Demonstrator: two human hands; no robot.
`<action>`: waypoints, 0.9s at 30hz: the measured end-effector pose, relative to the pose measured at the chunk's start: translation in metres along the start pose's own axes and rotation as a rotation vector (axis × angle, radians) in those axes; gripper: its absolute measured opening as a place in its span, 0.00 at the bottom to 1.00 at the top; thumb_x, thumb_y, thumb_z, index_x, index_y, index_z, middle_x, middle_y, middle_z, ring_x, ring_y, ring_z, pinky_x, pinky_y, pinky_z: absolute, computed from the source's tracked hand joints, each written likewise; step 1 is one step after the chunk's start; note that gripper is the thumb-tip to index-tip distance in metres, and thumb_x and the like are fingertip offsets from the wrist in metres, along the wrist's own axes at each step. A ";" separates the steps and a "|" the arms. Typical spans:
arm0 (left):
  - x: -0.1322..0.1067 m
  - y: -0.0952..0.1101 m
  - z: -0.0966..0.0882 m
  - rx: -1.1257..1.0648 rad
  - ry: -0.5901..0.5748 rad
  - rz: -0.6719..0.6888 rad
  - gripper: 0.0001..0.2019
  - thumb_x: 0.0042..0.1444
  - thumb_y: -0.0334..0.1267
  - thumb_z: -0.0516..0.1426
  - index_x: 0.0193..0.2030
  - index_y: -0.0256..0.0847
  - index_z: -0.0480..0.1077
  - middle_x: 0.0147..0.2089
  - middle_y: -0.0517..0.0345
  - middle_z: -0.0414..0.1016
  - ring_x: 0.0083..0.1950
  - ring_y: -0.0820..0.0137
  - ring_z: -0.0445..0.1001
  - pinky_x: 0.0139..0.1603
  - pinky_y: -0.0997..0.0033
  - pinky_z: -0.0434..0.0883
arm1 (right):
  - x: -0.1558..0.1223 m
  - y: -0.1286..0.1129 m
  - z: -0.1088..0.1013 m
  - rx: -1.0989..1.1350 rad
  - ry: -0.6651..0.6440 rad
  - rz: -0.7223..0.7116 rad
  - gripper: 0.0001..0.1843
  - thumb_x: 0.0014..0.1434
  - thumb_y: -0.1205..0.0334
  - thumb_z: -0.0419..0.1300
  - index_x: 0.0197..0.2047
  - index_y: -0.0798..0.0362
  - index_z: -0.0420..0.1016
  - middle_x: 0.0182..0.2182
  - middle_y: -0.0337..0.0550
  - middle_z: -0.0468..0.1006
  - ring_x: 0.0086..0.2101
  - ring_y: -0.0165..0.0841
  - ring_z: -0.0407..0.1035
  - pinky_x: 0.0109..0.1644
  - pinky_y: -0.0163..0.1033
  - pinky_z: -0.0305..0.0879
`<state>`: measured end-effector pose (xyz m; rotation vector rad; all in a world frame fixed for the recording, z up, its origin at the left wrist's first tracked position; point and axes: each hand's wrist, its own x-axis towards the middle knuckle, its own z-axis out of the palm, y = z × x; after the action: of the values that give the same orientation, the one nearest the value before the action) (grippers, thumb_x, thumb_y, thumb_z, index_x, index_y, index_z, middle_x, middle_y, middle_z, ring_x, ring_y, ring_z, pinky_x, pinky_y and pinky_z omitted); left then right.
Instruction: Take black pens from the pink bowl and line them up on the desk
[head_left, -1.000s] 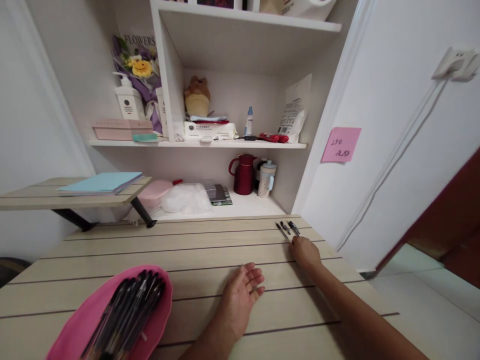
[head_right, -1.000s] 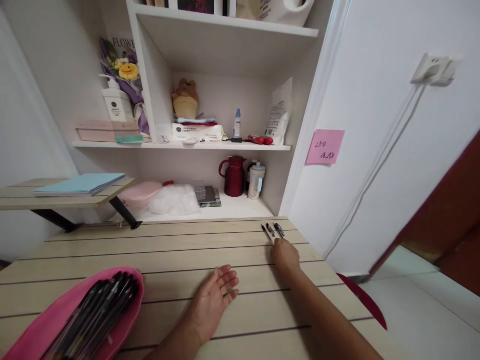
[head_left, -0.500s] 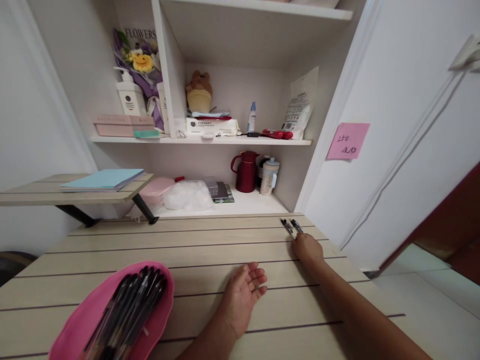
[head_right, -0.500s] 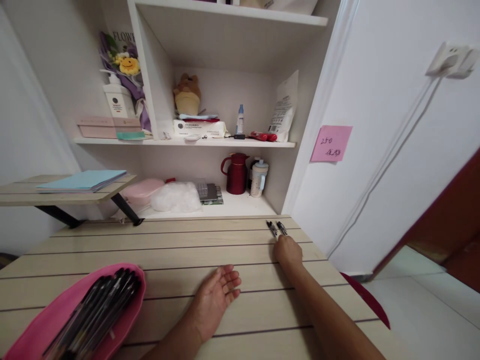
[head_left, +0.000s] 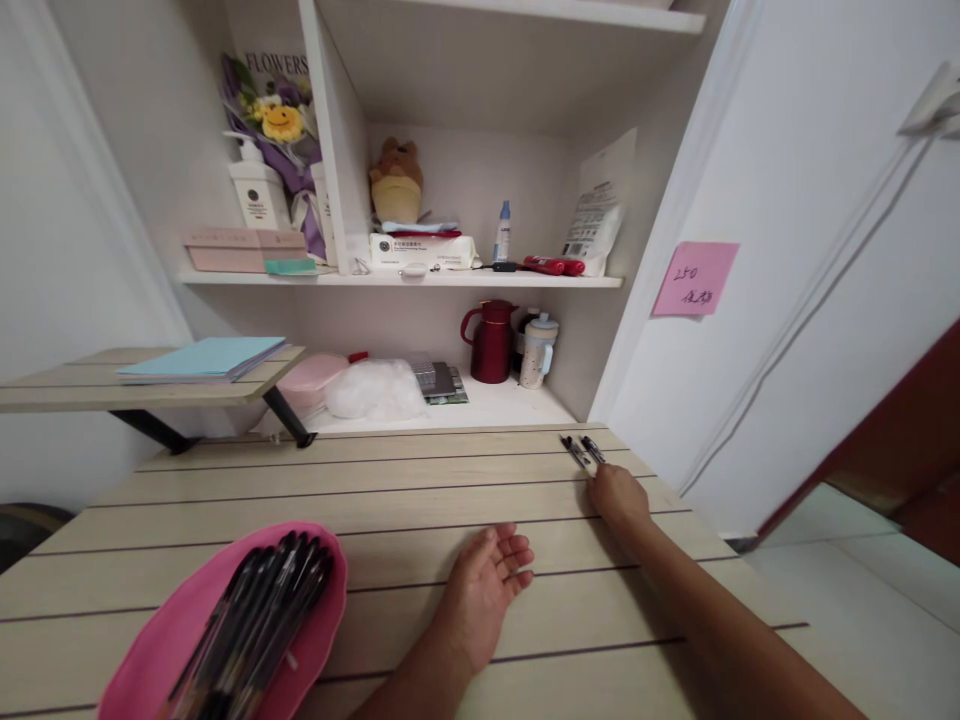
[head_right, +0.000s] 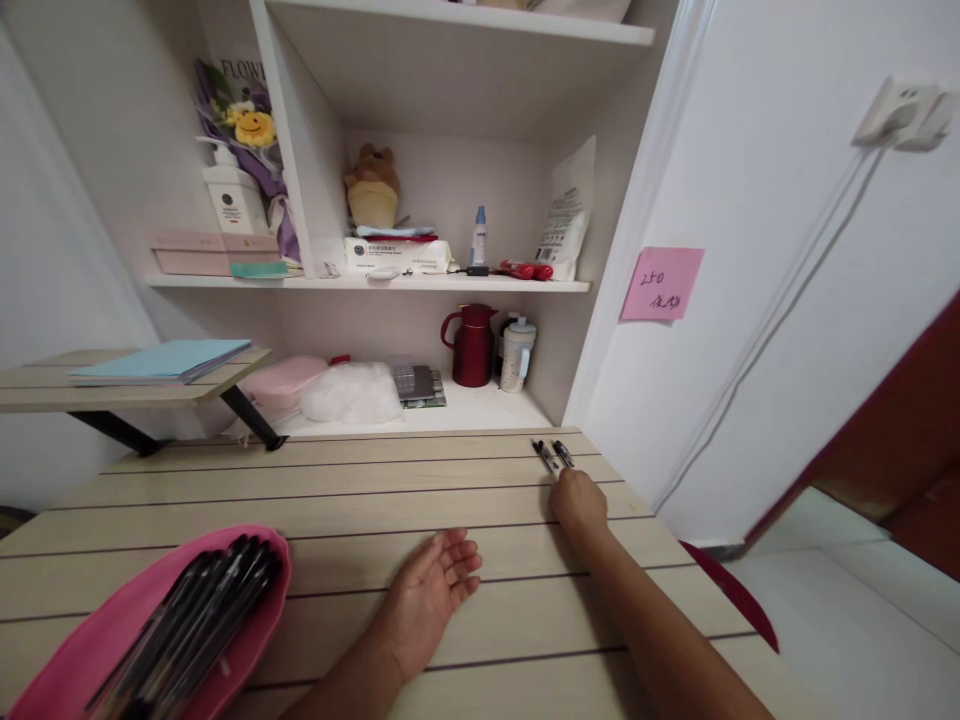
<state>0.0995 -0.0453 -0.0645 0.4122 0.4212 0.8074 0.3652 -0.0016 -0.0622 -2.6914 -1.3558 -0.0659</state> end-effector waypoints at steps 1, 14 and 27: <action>0.000 0.000 0.000 0.002 0.000 0.000 0.22 0.47 0.50 0.58 0.46 0.37 0.69 0.39 0.47 0.73 0.43 0.62 0.70 0.46 0.62 0.60 | 0.000 0.001 0.000 0.003 0.001 -0.001 0.16 0.57 0.62 0.48 0.43 0.60 0.71 0.42 0.58 0.74 0.42 0.41 0.70 0.41 0.40 0.63; -0.003 0.000 0.008 0.035 0.046 0.050 0.14 0.50 0.43 0.57 0.41 0.36 0.71 0.38 0.49 0.73 0.40 0.66 0.70 0.45 0.63 0.61 | -0.002 -0.001 -0.002 0.023 0.011 -0.022 0.17 0.59 0.60 0.48 0.45 0.60 0.70 0.43 0.59 0.73 0.42 0.41 0.69 0.43 0.40 0.62; -0.003 0.000 0.008 0.047 0.048 0.053 0.14 0.50 0.43 0.57 0.40 0.36 0.71 0.38 0.49 0.73 0.40 0.66 0.70 0.46 0.63 0.61 | 0.002 -0.002 -0.003 0.033 -0.006 0.010 0.18 0.59 0.60 0.46 0.45 0.60 0.71 0.43 0.58 0.74 0.42 0.41 0.70 0.42 0.40 0.62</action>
<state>0.1021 -0.0491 -0.0576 0.4497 0.4762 0.8610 0.3642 0.0006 -0.0586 -2.6736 -1.3328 -0.0344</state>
